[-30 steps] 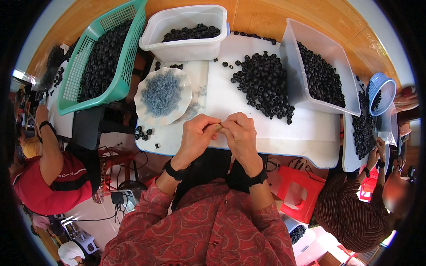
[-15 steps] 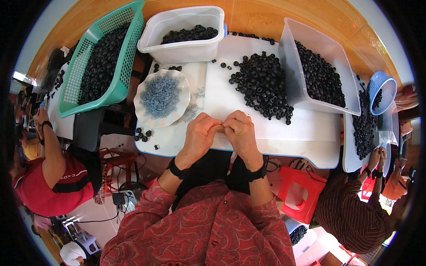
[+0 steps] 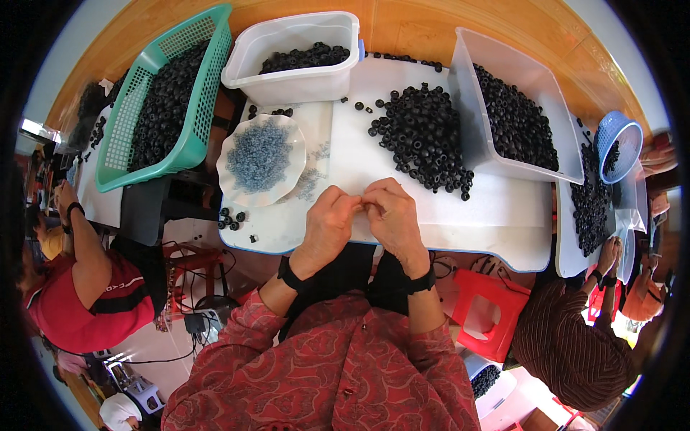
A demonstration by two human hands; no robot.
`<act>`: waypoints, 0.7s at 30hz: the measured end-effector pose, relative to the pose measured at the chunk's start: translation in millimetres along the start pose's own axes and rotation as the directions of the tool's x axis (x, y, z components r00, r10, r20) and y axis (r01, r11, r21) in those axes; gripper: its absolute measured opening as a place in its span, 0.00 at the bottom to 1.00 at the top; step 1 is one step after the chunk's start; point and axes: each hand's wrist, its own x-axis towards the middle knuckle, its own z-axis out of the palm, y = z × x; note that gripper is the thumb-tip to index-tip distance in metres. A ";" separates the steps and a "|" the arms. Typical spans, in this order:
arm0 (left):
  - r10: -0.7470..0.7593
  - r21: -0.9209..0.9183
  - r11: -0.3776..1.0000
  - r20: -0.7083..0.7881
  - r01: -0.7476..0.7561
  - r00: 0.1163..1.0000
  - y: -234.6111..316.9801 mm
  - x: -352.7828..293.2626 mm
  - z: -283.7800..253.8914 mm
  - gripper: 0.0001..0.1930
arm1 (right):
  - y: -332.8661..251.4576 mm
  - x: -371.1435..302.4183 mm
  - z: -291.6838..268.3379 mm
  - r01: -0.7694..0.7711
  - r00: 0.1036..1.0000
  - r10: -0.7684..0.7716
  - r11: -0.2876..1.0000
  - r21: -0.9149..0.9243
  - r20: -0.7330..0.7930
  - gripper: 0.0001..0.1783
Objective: Sorting and inspecting black rubber gaskets on a production table.
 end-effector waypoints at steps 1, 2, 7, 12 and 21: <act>0.028 0.024 0.999 0.009 -0.028 1.000 0.1 0.3 1.6 0.09 | -2.4 -2.1 2.5 -0.006 0.994 0.007 1.000 0.013 -0.107 0.10; 0.055 0.047 0.997 0.019 -0.056 0.998 0.1 0.6 2.8 0.09 | -4.9 -4.2 5.0 -0.010 0.977 0.015 1.000 0.026 -0.213 0.11; 0.094 -0.037 0.995 0.026 -0.093 0.995 -2.5 -4.3 1.7 0.11 | -32.3 -10.2 23.3 0.182 0.936 -0.183 0.983 -0.030 -0.301 0.14; 0.080 -0.167 0.983 0.012 -0.077 0.997 -11.9 -10.9 11.7 0.14 | -43.1 -0.9 39.6 0.333 0.935 -0.344 0.936 -0.118 -0.091 0.18; 0.123 -0.155 0.981 0.038 -0.116 0.992 -20.1 -10.9 13.6 0.16 | -33.5 -0.7 38.4 0.260 0.964 -0.259 0.965 0.014 -0.052 0.18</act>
